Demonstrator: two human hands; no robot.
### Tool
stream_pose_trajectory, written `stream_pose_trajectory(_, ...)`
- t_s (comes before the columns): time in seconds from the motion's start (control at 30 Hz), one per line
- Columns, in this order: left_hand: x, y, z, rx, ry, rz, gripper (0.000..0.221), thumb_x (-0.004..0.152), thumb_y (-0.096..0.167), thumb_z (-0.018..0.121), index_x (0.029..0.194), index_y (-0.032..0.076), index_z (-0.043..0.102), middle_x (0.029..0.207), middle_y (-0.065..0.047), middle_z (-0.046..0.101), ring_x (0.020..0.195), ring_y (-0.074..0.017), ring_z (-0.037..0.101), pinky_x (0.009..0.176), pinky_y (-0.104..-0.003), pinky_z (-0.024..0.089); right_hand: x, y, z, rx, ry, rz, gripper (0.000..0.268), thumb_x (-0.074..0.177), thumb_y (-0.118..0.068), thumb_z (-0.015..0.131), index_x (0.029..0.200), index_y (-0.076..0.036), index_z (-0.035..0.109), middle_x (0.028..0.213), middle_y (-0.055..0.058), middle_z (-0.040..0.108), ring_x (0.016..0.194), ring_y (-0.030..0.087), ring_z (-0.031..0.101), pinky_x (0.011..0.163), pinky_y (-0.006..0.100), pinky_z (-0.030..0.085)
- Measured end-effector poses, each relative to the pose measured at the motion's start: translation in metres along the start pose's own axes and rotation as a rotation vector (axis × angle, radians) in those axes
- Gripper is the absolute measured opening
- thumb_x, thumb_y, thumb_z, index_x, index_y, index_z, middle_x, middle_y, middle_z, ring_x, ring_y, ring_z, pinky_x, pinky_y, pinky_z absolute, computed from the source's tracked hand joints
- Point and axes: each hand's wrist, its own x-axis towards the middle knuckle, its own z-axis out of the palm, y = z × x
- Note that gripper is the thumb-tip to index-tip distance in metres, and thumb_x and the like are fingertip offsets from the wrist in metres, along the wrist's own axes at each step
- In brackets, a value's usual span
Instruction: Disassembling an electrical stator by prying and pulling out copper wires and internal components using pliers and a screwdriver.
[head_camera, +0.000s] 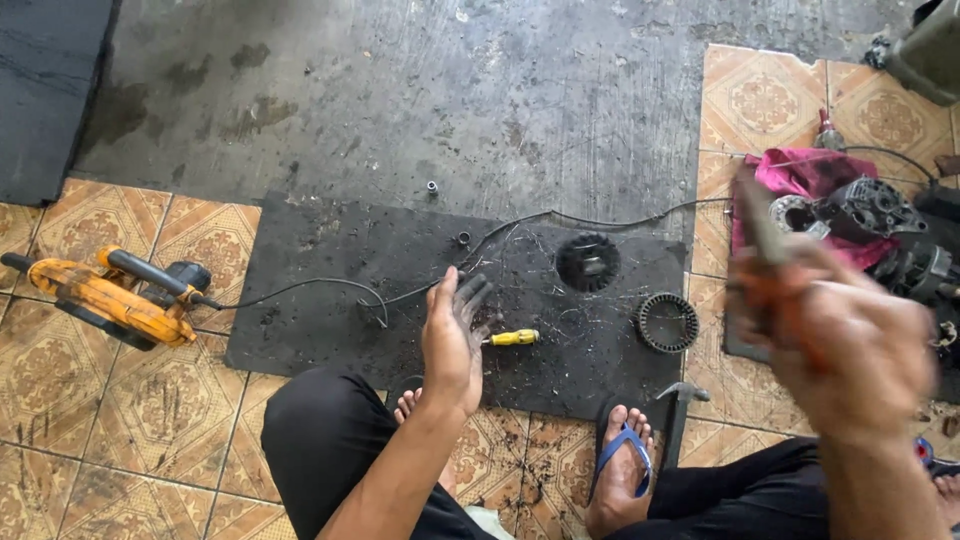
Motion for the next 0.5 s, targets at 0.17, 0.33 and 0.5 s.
stream_pose_trajectory(0.17,0.003,-0.008,-0.001,0.003,-0.004,0.014,0.043,0.099,0.039,0.044,0.134,0.014,0.052,0.128,-0.012,0.068,0.117,-0.0226,0.064,0.095,-0.038,0.048,0.003,0.002,-0.012,0.017,0.04,-0.171,0.033,0.099,-0.026,0.037,0.099,0.006,0.047,0.091,0.017,0.046,0.062,0.021,0.045,0.048,0.028,0.034)
stream_pose_trajectory(0.33,0.005,-0.008,0.002,0.02,-0.027,0.022,0.048,0.098,0.041,0.043,0.138,0.017,0.05,0.141,-0.009,0.065,0.131,-0.0221,0.061,0.108,-0.038,0.043,-0.004,-0.017,-0.008,-0.089,0.1,-0.135,0.047,0.093,-0.042,0.047,0.102,0.004,0.051,0.099,0.014,0.052,0.067,0.019,0.048,0.05,0.024,0.034)
stream_pose_trajectory(0.5,0.007,-0.016,0.002,0.049,-0.024,0.048,0.038,0.099,0.041,0.044,0.124,0.014,0.054,0.127,-0.01,0.07,0.115,-0.0218,0.065,0.095,-0.036,0.046,-0.001,-0.019,-0.033,0.238,0.237,0.146,0.023,0.102,-0.033,0.048,0.088,-0.015,0.053,0.073,-0.004,0.044,0.058,0.01,0.039,0.04,0.022,0.026)
